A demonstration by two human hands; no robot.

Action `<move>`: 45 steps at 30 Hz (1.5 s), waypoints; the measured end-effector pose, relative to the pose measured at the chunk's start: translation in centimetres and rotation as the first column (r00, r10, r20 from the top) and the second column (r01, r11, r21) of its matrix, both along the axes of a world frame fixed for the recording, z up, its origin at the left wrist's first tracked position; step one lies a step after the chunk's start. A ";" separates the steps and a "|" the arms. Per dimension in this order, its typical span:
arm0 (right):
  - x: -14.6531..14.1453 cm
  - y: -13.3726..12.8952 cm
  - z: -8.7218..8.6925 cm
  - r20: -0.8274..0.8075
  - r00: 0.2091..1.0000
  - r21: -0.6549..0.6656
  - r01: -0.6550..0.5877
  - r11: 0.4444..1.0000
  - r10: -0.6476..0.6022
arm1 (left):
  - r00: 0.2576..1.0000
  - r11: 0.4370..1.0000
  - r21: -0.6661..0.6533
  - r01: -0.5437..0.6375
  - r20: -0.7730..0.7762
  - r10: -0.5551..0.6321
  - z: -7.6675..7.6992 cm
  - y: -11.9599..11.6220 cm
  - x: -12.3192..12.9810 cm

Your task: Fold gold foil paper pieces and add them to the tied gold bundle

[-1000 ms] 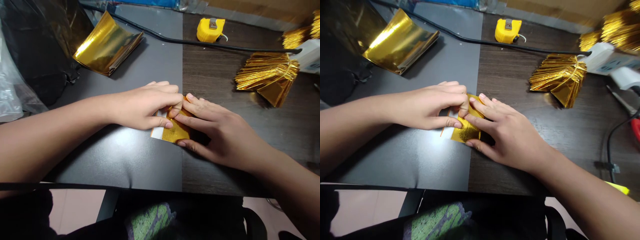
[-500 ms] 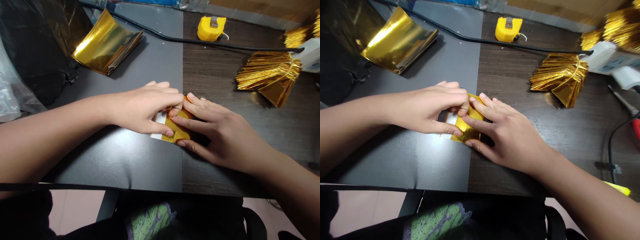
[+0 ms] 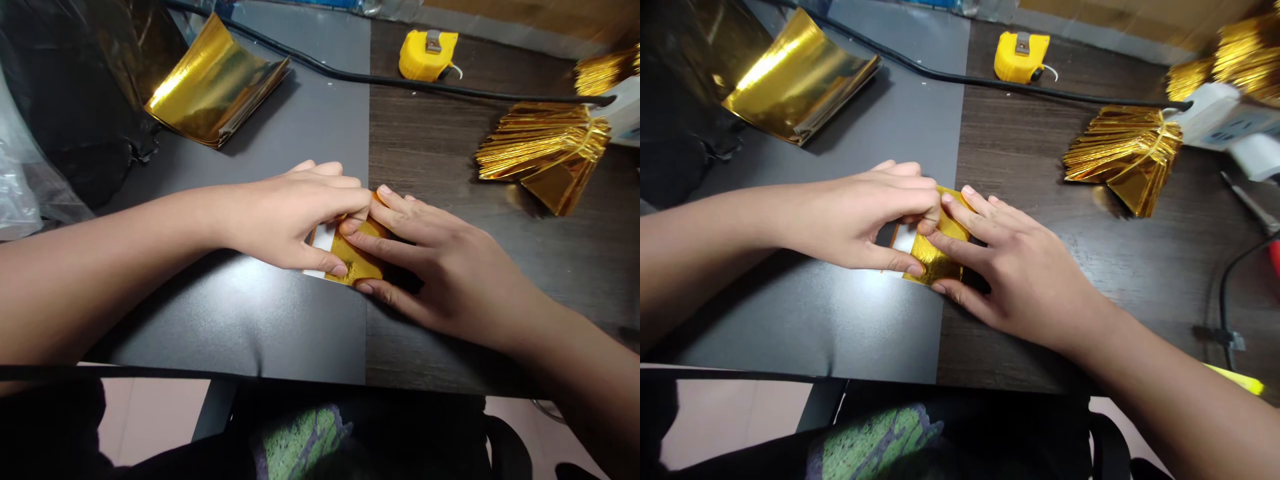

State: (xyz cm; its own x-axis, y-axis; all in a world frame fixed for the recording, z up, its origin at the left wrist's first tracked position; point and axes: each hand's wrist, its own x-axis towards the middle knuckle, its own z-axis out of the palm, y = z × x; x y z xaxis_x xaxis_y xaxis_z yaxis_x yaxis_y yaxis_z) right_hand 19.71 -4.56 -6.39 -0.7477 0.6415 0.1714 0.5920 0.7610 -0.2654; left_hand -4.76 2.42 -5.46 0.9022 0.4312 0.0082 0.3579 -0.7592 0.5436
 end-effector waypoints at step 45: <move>0.1 -0.1 1.1 -0.020 0.998 0.171 0.067 0.983 -0.065 | 0.993 0.991 0.053 0.120 -0.008 -0.120 1.4 1.2 -1.3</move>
